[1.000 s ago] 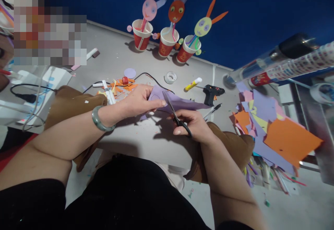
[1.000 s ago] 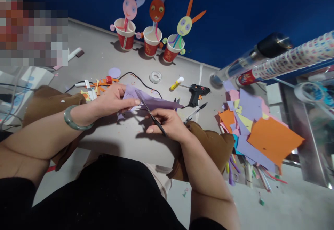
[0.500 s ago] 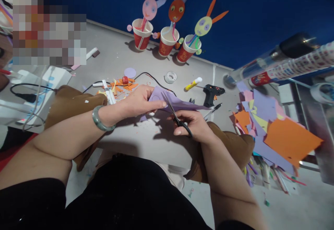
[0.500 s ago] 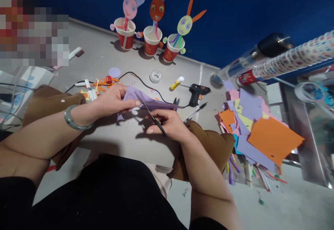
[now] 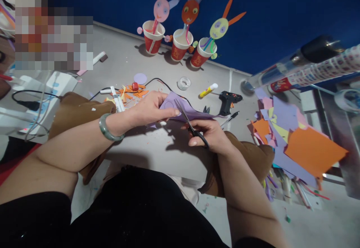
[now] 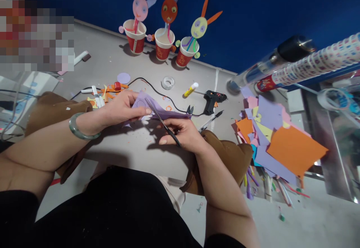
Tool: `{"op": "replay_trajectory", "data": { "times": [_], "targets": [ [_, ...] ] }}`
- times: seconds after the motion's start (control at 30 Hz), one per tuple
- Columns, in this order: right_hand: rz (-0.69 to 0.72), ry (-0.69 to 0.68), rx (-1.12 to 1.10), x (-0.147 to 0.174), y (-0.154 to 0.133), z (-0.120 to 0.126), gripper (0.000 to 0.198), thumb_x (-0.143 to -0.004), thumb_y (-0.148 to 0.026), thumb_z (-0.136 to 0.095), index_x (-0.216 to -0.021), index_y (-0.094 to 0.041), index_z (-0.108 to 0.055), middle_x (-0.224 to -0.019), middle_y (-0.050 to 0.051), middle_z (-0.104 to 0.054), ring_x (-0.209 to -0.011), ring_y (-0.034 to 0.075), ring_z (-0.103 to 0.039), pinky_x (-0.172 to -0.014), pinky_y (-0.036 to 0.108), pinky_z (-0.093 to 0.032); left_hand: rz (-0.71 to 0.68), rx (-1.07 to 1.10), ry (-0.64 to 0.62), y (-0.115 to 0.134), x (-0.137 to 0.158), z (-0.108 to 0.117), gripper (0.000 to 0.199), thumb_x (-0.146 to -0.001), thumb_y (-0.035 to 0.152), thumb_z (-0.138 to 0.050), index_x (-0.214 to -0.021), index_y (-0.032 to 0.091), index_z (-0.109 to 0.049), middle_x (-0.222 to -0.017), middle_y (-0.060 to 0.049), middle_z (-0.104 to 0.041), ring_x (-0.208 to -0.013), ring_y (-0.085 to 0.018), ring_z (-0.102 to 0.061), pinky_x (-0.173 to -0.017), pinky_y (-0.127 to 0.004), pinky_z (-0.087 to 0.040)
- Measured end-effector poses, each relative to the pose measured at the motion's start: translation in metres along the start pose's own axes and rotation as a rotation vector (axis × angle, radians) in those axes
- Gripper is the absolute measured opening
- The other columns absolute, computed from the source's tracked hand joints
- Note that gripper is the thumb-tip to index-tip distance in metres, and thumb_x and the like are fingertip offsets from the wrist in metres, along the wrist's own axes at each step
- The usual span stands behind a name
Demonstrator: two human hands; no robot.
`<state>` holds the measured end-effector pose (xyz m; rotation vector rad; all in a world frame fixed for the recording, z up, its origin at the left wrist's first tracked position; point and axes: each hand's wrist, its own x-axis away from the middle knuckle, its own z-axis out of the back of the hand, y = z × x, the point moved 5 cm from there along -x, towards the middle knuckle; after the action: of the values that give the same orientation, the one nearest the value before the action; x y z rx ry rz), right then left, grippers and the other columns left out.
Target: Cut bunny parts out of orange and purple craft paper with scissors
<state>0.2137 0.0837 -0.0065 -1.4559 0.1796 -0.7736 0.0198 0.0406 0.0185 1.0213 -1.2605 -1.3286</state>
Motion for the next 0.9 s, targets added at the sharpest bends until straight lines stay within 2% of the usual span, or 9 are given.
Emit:
{"op": "replay_trajectory", "data": {
  "times": [0.23,0.47,0.67,0.9],
  "targets": [
    [0.019,0.001,-0.001,0.0,-0.001,0.0005,0.07,-0.05,-0.067,-0.095,-0.091,-0.013,-0.079,-0.055,-0.006,-0.046,-0.052,0.007,-0.036,-0.048,0.023,-0.028,-0.003,0.003,0.009,0.0027,-0.0006,0.0,0.027,-0.081,0.03,-0.07,-0.063,0.017,-0.055,-0.049,0.006,-0.05,-0.044,-0.005,-0.041,-0.044,-0.02,-0.03],
    [0.008,0.015,-0.007,0.001,-0.0013,0.0006,0.069,-0.05,-0.067,-0.095,-0.091,-0.014,-0.079,-0.056,-0.005,-0.049,-0.053,0.009,-0.04,-0.049,0.025,-0.032,0.052,-0.011,0.021,0.0022,0.0004,0.0014,0.023,-0.079,0.029,-0.069,-0.065,0.017,-0.056,-0.049,0.006,-0.049,-0.043,-0.005,-0.04,-0.041,-0.02,-0.029],
    [0.014,0.02,0.014,0.001,0.0001,0.0008,0.071,-0.05,-0.068,-0.094,-0.092,-0.013,-0.079,-0.056,-0.005,-0.047,-0.053,0.009,-0.039,-0.049,0.025,-0.032,0.026,-0.008,0.01,0.0035,-0.0004,0.0006,0.024,-0.079,0.028,-0.068,-0.063,0.017,-0.055,-0.048,0.006,-0.049,-0.041,-0.005,-0.04,-0.041,-0.02,-0.029],
    [0.04,-0.008,-0.005,-0.0009,-0.0022,-0.0034,0.066,-0.05,-0.067,-0.094,-0.088,-0.015,-0.078,-0.059,-0.002,-0.057,-0.055,0.01,-0.047,-0.05,0.025,-0.037,-0.022,0.011,-0.015,0.0043,-0.0014,-0.0026,0.02,-0.078,0.024,-0.068,-0.063,0.017,-0.056,-0.049,0.006,-0.05,-0.044,-0.005,-0.042,-0.044,-0.019,-0.032]
  ]
}}
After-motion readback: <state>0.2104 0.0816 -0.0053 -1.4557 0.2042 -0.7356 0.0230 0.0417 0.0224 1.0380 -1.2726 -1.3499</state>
